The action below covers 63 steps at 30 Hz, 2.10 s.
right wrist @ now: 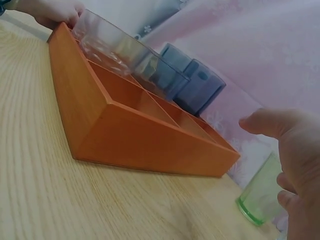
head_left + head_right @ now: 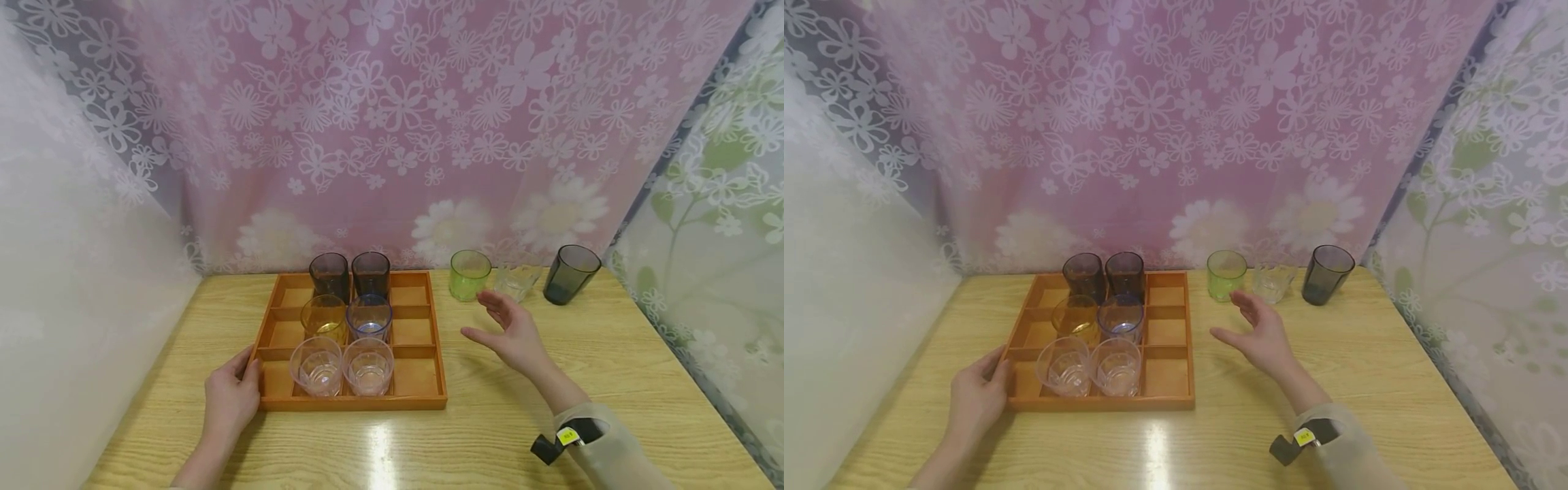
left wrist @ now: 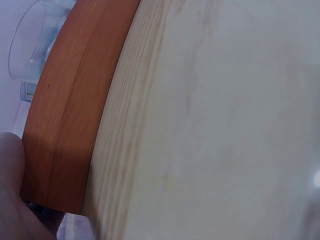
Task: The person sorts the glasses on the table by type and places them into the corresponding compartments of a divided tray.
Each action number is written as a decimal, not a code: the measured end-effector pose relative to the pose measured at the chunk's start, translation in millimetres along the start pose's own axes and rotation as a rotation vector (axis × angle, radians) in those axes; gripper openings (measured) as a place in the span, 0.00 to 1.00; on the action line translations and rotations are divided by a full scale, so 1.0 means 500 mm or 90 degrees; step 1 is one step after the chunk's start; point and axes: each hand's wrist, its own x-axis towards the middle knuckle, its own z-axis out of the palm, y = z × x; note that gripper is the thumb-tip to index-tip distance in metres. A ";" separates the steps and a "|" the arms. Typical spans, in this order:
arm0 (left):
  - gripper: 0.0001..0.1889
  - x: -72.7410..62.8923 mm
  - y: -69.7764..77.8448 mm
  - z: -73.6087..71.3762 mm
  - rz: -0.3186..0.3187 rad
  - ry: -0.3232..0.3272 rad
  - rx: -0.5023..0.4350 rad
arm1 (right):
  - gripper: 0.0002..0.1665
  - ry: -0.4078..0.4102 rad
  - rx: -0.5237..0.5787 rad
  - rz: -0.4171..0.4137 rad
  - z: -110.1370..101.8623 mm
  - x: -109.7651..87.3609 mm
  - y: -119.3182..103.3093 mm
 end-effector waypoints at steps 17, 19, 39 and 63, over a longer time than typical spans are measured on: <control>0.19 -0.001 0.002 -0.001 -0.003 -0.005 -0.004 | 0.58 0.059 -0.089 0.098 0.002 0.048 0.046; 0.19 0.000 0.001 0.000 -0.004 -0.004 -0.002 | 0.59 0.063 -0.092 0.104 0.003 0.057 0.052; 0.19 0.003 -0.006 0.002 0.001 0.006 -0.010 | 0.64 0.130 -0.086 0.125 0.050 0.142 0.096; 0.19 0.006 -0.004 -0.001 -0.011 0.004 -0.010 | 0.58 0.189 -0.027 0.098 0.069 0.196 0.104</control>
